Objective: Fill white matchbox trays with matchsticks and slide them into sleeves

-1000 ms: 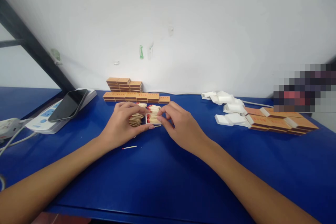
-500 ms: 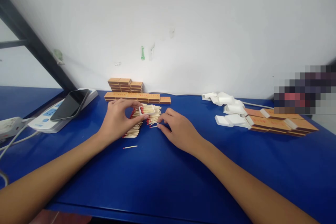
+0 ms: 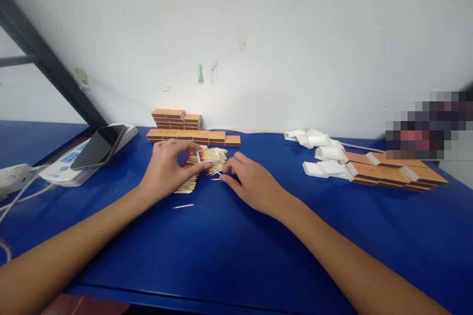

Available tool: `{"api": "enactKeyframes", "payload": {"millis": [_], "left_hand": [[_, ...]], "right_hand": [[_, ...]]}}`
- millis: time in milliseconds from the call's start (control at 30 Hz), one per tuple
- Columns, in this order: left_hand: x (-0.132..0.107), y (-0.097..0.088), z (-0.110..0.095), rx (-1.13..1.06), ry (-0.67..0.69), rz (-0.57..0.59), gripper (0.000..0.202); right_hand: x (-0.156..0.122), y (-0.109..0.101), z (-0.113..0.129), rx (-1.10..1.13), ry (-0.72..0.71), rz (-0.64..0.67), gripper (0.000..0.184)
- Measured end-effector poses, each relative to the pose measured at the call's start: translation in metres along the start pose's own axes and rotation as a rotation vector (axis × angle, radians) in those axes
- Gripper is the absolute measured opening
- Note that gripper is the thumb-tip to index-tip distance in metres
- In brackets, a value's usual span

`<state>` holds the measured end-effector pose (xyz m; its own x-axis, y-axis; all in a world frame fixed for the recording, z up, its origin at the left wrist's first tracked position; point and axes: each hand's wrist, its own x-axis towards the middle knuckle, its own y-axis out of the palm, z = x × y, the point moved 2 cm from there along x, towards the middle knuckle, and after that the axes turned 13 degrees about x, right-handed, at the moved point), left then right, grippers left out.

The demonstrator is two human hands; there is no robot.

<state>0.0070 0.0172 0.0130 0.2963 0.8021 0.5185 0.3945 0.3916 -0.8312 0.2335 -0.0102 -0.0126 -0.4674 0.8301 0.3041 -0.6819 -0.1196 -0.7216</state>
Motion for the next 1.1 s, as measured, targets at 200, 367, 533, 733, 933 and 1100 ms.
{"api": "enactKeyframes", "payload": {"millis": [200, 367, 533, 733, 933, 1100], "left_hand": [[0.000, 0.002, -0.001, -0.007, 0.008, -0.010, 0.032], [0.001, 0.002, 0.001, -0.012, 0.010, -0.014, 0.034], [0.001, 0.002, 0.002, 0.006, 0.013, -0.011, 0.035], [0.001, 0.001, 0.003, -0.015, 0.023, -0.027, 0.035], [0.000, 0.001, 0.002, -0.016, 0.027, -0.019, 0.035], [0.000, 0.001, 0.001, -0.015, 0.026, -0.017, 0.033]], "right_hand": [[0.008, 0.009, 0.001, -0.007, 0.059, -0.062, 0.010], [0.008, 0.005, 0.000, -0.003, 0.047, 0.003, 0.013], [0.006, 0.000, -0.001, -0.003, 0.038, 0.034, 0.013], [0.001, -0.003, -0.001, 0.029, 0.025, 0.077, 0.006], [0.000, -0.006, -0.002, 0.066, 0.060, 0.138, 0.010], [-0.001, -0.007, -0.002, 0.080, 0.056, 0.116, 0.010]]}}
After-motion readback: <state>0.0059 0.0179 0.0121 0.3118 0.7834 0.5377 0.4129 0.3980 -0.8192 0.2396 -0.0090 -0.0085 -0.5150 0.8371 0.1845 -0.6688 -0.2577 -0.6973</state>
